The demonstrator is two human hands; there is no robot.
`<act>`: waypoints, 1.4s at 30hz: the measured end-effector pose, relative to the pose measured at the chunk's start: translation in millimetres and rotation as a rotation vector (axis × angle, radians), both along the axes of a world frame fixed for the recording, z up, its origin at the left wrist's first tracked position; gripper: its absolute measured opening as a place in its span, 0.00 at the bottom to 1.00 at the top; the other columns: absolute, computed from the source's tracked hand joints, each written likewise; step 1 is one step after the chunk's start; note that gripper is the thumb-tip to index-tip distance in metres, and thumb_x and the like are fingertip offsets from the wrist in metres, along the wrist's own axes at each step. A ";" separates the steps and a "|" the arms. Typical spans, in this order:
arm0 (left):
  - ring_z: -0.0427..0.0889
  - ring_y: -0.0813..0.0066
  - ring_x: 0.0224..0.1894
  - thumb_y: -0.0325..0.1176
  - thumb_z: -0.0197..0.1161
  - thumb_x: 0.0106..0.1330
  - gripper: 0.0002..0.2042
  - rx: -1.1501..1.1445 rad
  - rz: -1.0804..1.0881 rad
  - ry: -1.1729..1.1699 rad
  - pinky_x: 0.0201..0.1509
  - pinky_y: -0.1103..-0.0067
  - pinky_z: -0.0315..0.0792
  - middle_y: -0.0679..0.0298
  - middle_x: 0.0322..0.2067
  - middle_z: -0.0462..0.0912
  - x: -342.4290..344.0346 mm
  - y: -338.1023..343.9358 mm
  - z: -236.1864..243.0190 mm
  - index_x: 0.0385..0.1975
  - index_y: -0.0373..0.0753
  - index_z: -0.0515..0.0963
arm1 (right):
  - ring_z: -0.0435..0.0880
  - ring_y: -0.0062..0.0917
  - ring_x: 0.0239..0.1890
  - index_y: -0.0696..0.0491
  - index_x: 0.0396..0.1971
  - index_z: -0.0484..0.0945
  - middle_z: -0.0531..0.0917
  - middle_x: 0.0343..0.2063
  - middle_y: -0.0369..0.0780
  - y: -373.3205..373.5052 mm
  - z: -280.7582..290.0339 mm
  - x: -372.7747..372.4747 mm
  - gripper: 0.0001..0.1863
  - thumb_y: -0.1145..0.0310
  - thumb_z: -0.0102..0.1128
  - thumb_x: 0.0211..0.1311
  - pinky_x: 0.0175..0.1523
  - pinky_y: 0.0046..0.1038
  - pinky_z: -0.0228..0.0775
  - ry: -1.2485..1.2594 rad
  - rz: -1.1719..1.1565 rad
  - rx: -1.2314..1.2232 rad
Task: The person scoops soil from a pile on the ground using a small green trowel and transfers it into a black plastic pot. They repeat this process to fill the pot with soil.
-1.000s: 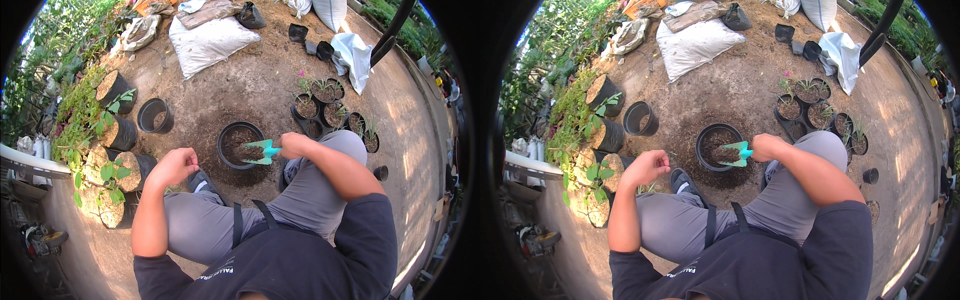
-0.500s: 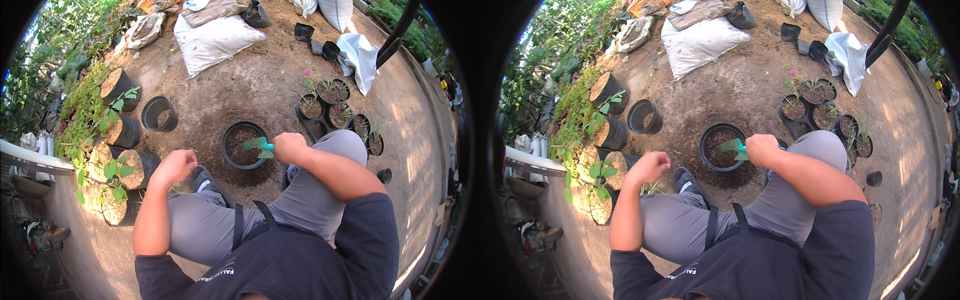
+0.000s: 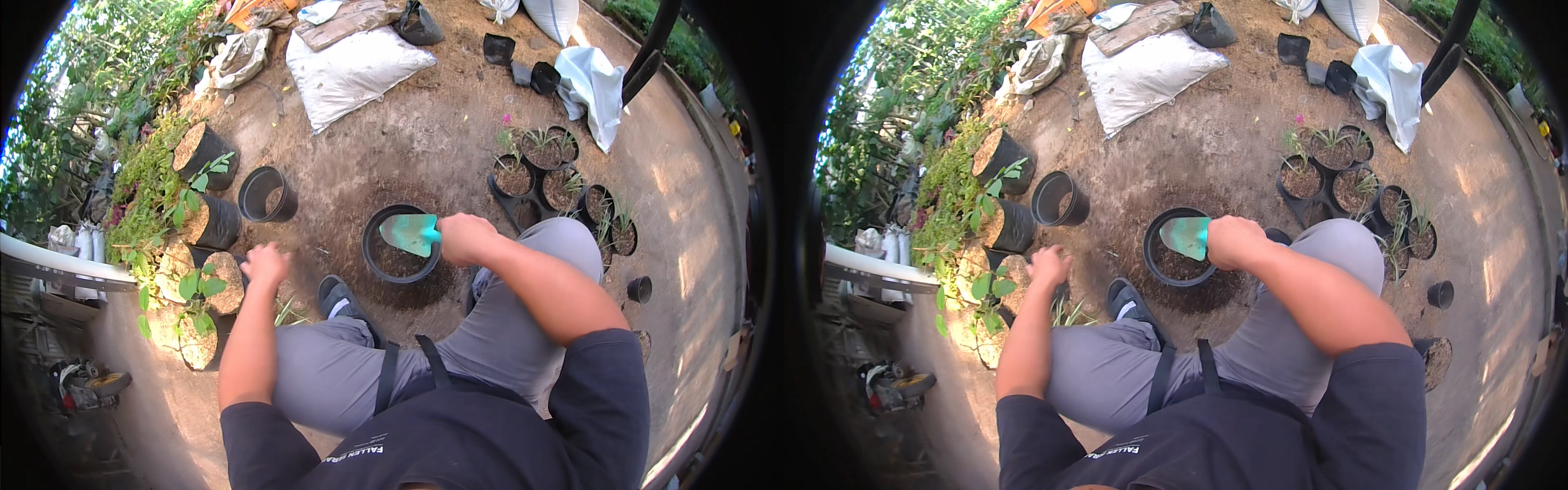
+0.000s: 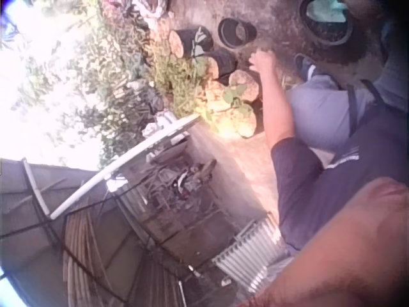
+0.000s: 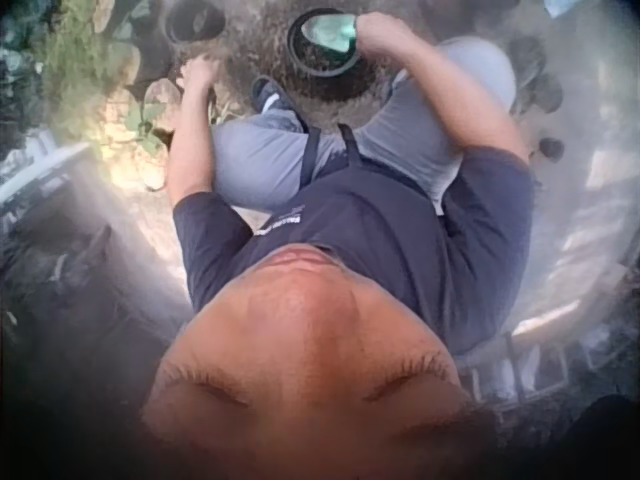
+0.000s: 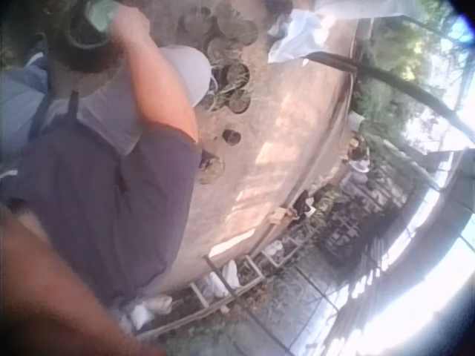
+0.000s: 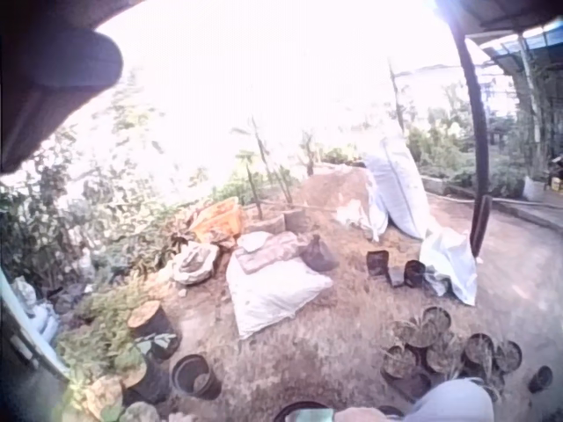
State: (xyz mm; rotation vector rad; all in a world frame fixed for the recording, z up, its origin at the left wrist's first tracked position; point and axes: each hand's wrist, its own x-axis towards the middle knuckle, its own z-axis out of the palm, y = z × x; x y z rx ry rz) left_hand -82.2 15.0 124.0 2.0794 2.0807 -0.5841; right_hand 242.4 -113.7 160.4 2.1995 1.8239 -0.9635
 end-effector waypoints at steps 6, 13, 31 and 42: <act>0.65 0.64 0.56 0.43 0.60 0.55 0.15 0.055 -0.290 -0.107 0.57 0.58 0.56 0.62 0.49 0.72 60.3 -10.9 -18.9 0.44 0.53 0.76 | 0.81 0.36 0.41 0.56 0.33 0.81 0.82 0.36 0.45 18.9 -13.3 -9.6 0.14 0.76 0.57 0.41 0.43 0.33 0.74 0.041 -0.025 -0.119; 0.65 0.64 0.56 0.42 0.60 0.56 0.14 -0.021 -0.298 -0.041 0.57 0.57 0.55 0.62 0.46 0.74 86.5 -7.4 -31.3 0.43 0.52 0.77 | 0.81 0.32 0.42 0.54 0.35 0.81 0.82 0.38 0.42 34.7 -17.0 -20.2 0.15 0.75 0.59 0.42 0.44 0.29 0.74 -0.024 0.023 -0.201; 0.67 0.62 0.55 0.41 0.61 0.56 0.13 -0.176 -0.328 -0.131 0.58 0.54 0.54 0.61 0.46 0.74 87.3 3.4 -43.1 0.42 0.52 0.77 | 0.81 0.34 0.43 0.56 0.37 0.80 0.81 0.40 0.44 57.7 -27.1 -26.1 0.16 0.75 0.58 0.43 0.44 0.32 0.74 -0.020 -0.032 -0.354; 0.69 0.62 0.53 0.39 0.61 0.56 0.11 -0.240 -0.315 -0.219 0.56 0.55 0.56 0.60 0.46 0.75 97.4 4.6 -58.2 0.40 0.52 0.78 | 0.79 0.41 0.44 0.59 0.36 0.79 0.80 0.39 0.49 39.5 -33.2 -4.7 0.15 0.74 0.52 0.45 0.46 0.36 0.72 0.098 -0.066 -0.200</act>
